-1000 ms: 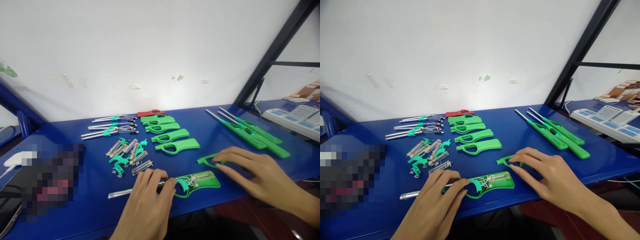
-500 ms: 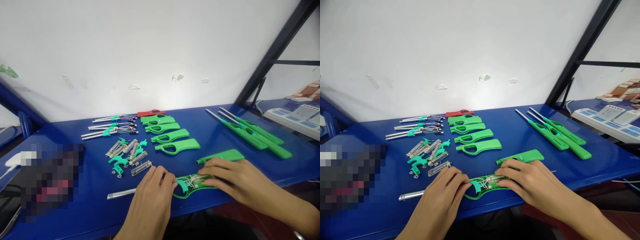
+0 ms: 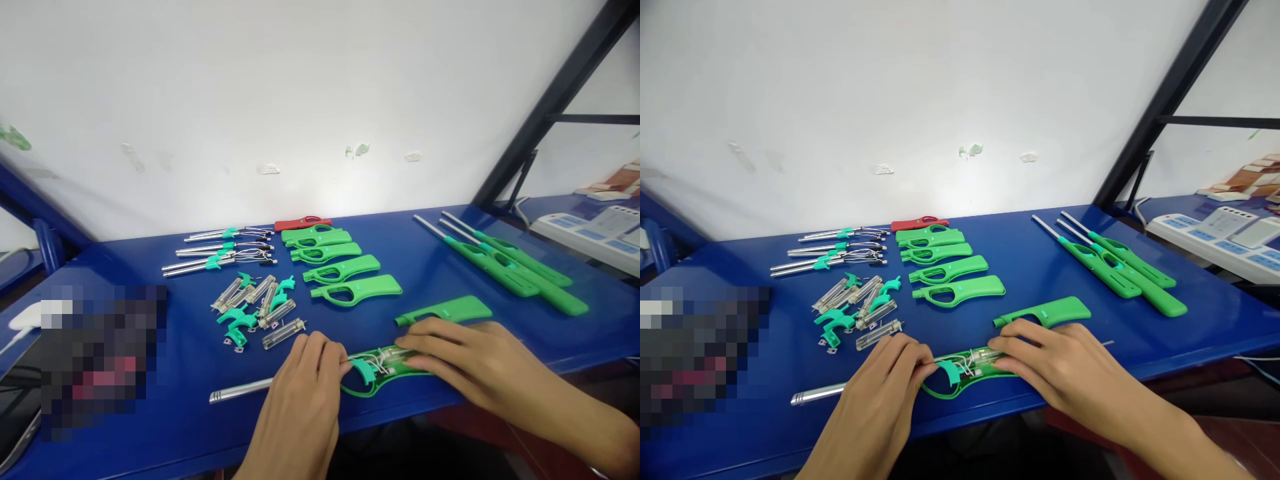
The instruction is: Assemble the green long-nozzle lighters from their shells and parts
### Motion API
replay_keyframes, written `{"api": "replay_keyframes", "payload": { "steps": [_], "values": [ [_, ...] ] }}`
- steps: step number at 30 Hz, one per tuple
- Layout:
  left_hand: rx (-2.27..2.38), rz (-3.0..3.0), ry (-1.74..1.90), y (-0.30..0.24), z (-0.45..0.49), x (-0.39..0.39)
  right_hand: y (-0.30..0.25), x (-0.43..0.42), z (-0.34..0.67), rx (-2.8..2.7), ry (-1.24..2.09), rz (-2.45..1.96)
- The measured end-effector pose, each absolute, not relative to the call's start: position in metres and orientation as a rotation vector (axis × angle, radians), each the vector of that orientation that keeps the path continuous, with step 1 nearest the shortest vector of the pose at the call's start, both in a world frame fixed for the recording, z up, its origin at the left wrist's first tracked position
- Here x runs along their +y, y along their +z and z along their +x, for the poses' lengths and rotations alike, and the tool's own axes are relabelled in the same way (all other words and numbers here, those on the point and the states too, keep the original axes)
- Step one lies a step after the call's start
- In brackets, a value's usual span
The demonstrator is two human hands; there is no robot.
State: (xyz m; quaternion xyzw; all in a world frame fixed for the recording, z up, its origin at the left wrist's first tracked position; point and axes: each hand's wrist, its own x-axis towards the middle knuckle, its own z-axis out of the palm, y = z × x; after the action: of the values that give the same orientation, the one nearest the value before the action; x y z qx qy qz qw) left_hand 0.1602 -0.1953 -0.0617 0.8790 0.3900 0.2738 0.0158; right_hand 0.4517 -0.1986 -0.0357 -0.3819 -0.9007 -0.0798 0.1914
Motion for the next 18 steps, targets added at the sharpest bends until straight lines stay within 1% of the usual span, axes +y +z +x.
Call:
{"api": "replay_keyframes", "payload": {
  "steps": [9, 18],
  "values": [
    [1.222, 2.713, 0.925, -0.0653, 0.1616, -0.1946, -0.0360, -0.1982, 0.4507, -2.495, -0.313, -1.006],
    [1.194, 2.685, 0.974, -0.0669, 0.1617, -0.1942, -0.0376, -0.1985, 0.4501, -2.503, -0.311, -1.011]
  ]
}}
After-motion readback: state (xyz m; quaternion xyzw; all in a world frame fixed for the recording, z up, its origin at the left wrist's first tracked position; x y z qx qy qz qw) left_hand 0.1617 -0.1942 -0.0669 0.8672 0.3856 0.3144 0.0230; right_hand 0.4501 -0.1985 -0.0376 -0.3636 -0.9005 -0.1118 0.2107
